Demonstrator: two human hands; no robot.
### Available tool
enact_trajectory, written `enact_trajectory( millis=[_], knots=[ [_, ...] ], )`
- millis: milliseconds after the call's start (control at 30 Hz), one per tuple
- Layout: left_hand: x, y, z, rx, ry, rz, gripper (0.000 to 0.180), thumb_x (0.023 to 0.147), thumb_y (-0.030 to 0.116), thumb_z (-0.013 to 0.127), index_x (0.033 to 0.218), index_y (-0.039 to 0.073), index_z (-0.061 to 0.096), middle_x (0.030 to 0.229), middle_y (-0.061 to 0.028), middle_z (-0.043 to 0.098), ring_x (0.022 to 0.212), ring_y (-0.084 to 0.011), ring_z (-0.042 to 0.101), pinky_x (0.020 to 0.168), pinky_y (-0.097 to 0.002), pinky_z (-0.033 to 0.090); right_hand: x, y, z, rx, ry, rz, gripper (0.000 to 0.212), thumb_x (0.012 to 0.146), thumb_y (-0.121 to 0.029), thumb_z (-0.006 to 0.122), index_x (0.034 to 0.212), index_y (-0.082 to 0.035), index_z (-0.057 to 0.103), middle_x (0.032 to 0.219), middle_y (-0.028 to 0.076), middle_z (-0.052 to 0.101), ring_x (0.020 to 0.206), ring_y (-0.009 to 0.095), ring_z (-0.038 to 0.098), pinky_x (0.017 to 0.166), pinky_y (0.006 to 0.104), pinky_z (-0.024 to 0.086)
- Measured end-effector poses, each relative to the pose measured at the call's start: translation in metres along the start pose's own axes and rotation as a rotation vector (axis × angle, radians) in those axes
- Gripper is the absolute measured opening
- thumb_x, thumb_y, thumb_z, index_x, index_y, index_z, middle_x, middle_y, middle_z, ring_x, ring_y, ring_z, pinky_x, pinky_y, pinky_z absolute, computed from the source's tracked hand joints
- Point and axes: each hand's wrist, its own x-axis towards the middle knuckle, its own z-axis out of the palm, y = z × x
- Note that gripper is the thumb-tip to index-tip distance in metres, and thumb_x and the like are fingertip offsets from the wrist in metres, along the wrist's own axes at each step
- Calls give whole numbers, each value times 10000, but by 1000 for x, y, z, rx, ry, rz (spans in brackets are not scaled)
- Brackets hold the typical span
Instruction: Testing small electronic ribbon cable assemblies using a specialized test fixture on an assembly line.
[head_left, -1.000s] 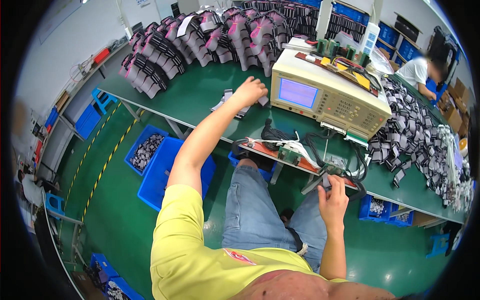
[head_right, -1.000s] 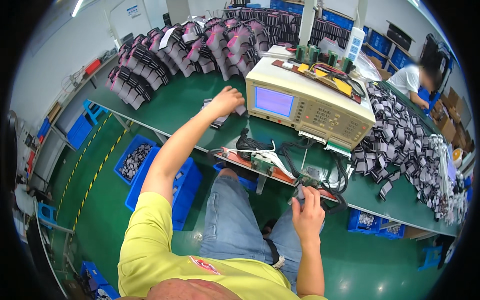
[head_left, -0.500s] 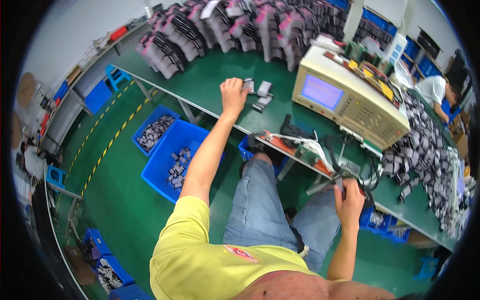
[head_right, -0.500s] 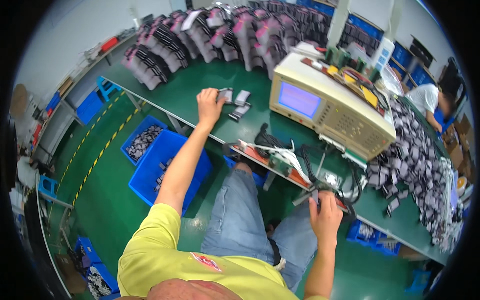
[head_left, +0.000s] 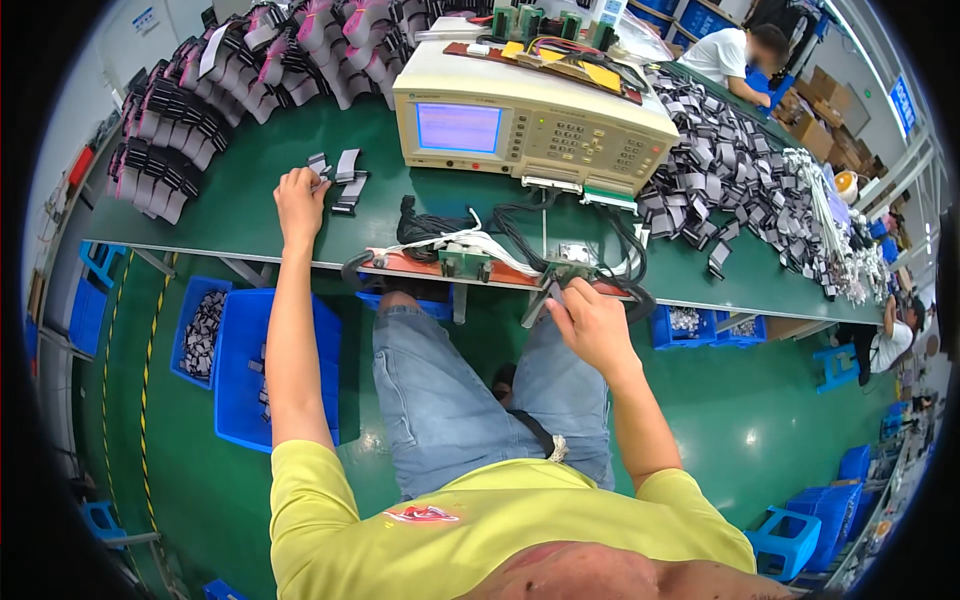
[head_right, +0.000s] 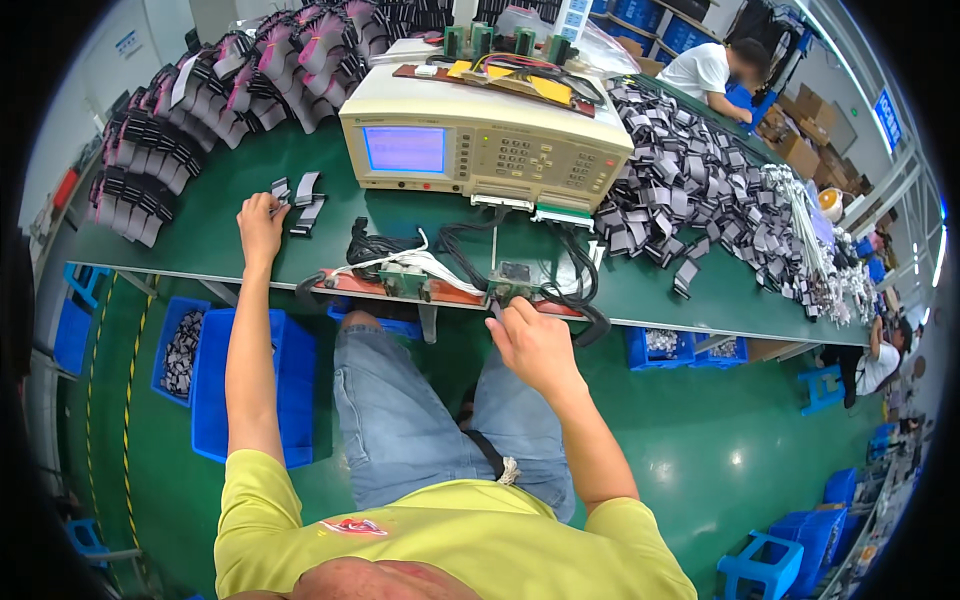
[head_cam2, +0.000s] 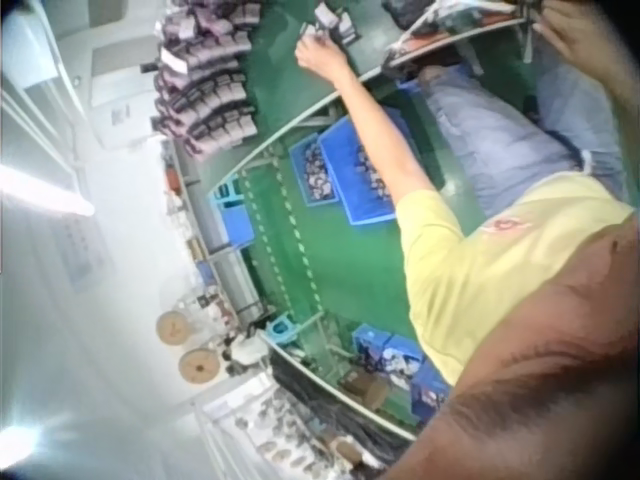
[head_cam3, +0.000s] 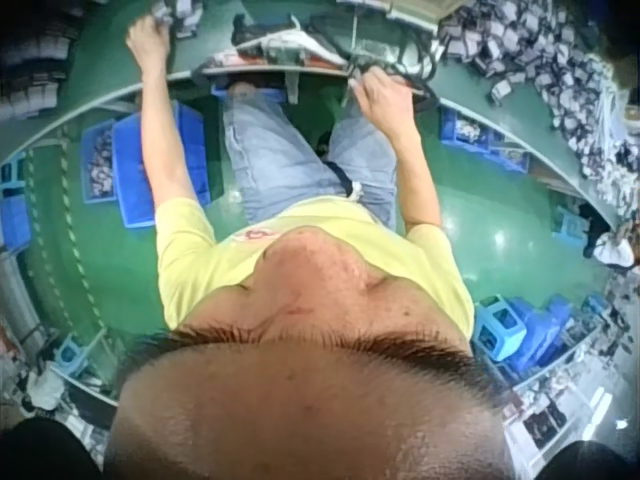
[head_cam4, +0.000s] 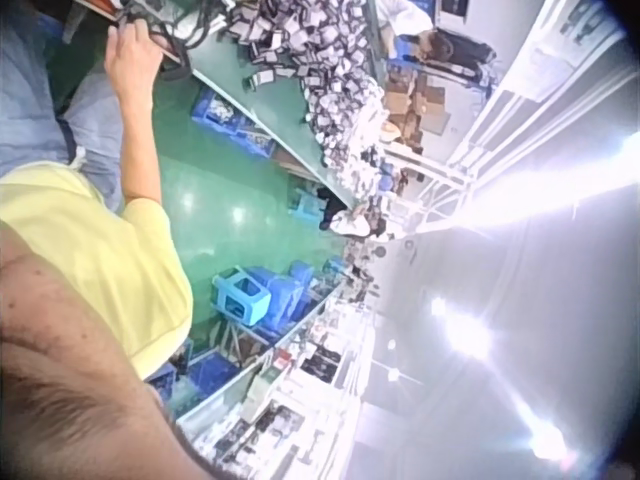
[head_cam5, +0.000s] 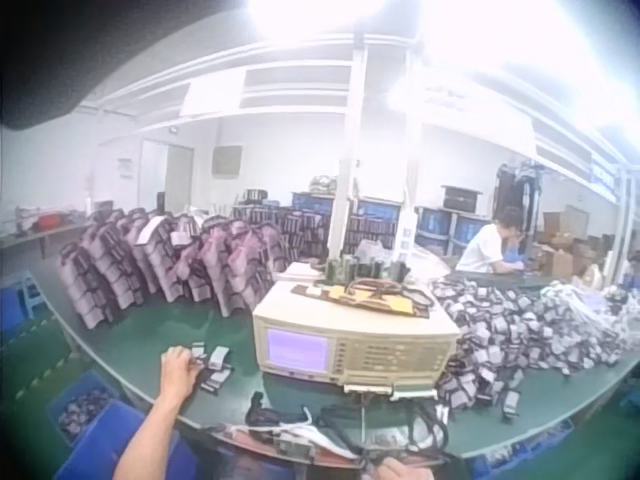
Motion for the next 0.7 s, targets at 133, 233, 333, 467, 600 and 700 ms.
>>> enact_trajectory(
  millis=[133, 233, 333, 467, 600, 700],
  knots=[
    [-1, -2, -1, 24, -4, 2, 240, 856, 172, 817, 896, 64, 607, 934, -75, 648, 968, -326, 614, 870, -470, 464, -4, 3, 9, 5, 40, 16, 284, 957, -182, 736, 783, -42, 559, 819, 115, 560, 605, 351, 590, 519, 455, 457],
    [-5, 0, 0, 18, -6, -11, 246, 848, 159, 820, 888, 66, 596, 926, -72, 643, 964, -326, 612, 873, -476, 465, -7, 4, 10, 20, 129, -16, 299, 980, -200, 717, 784, -54, 544, 792, 103, 543, 558, 348, 581, 484, 442, 465],
    [-8, -3, 0, 14, -26, -26, 240, 855, 160, 814, 893, 66, 597, 937, -76, 644, 968, -330, 612, 873, -478, 465, -40, -30, 0, 135, 4, -130, 285, 930, -139, 733, 754, -60, 524, 705, 120, 503, 569, 345, 577, 480, 433, 427],
    [2, -1, 1, 20, -18, 33, 231, 866, 167, 806, 900, 63, 603, 957, -91, 642, 978, -344, 615, 841, -476, 473, -82, -43, -33, 244, -59, -82, 318, 893, -131, 744, 702, -94, 492, 651, 123, 461, 521, 321, 512, 462, 415, 394],
    [-6, -11, -6, 45, -30, 41, 227, 875, 153, 799, 888, 55, 594, 965, -102, 641, 965, -352, 612, 818, -474, 473, -21, 56, -85, -12, 157, 180, 388, 934, -147, 759, 701, -16, 478, 669, 166, 485, 581, 378, 494, 545, 469, 417],
    [1, -11, -4, 28, -17, 73, 214, 887, 150, 793, 922, 45, 610, 987, -109, 646, 976, -352, 613, 825, -474, 472, 54, 152, -112, -294, 512, 114, 198, 987, -158, 724, 1013, 14, 629, 953, 199, 640, 677, 342, 630, 634, 445, 499]
  ],
)
